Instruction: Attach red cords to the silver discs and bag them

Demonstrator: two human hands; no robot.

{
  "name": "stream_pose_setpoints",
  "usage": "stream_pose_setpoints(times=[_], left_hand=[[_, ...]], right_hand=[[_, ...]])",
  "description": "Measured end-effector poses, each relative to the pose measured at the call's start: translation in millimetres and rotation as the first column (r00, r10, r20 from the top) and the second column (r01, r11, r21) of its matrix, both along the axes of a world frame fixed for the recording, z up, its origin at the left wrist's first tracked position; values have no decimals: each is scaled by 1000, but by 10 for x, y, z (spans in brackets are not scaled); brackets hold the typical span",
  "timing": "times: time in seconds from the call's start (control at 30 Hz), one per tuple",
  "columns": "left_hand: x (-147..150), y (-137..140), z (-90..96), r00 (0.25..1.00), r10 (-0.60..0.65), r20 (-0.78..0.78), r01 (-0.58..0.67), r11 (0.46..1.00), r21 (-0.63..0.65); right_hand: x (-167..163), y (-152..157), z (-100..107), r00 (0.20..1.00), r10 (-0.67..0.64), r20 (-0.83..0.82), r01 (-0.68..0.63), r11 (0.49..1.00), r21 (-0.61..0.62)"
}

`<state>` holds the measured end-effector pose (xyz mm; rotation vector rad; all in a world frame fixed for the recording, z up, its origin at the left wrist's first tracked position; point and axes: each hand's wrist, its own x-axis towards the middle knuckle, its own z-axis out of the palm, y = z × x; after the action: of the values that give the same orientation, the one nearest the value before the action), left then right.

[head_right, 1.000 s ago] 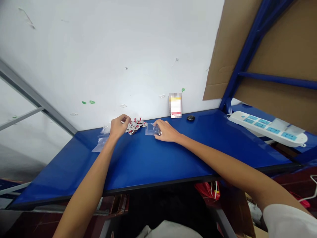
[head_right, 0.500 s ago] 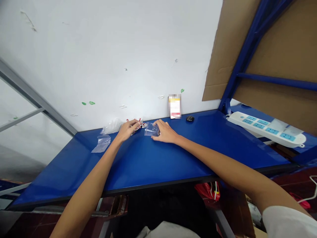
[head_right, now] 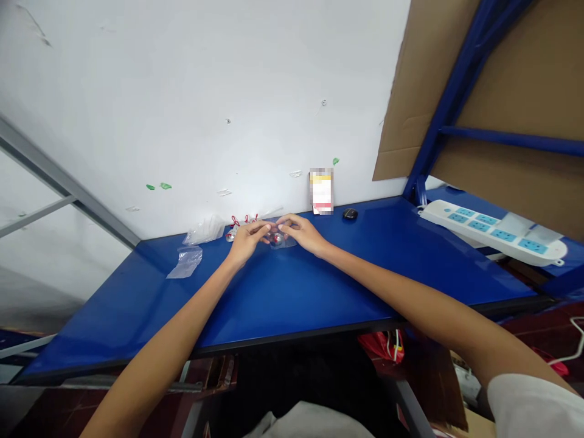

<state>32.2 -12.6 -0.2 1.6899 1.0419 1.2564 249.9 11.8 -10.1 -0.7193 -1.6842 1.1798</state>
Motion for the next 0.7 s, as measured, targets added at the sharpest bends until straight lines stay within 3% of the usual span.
stream_pose_setpoints(times=[0.13, 0.3, 0.5, 0.7], left_hand=[[-41, 15, 15, 998, 54, -22, -52, 996, 66], [-45, 17, 4, 999, 21, 31, -23, 996, 87], [-88, 22, 46, 1000, -23, -9, 24, 998, 53], [-73, -24, 80, 995, -52, -80, 54, 998, 22]], right_hand=[[26, 72, -32, 1000, -19, -22, 19, 1000, -1], [53, 73, -30, 1000, -4, -19, 4, 1000, -1], [106, 22, 52, 997, 70, -19, -69, 996, 49], [100, -6, 56, 999, 18, 40, -20, 998, 59]])
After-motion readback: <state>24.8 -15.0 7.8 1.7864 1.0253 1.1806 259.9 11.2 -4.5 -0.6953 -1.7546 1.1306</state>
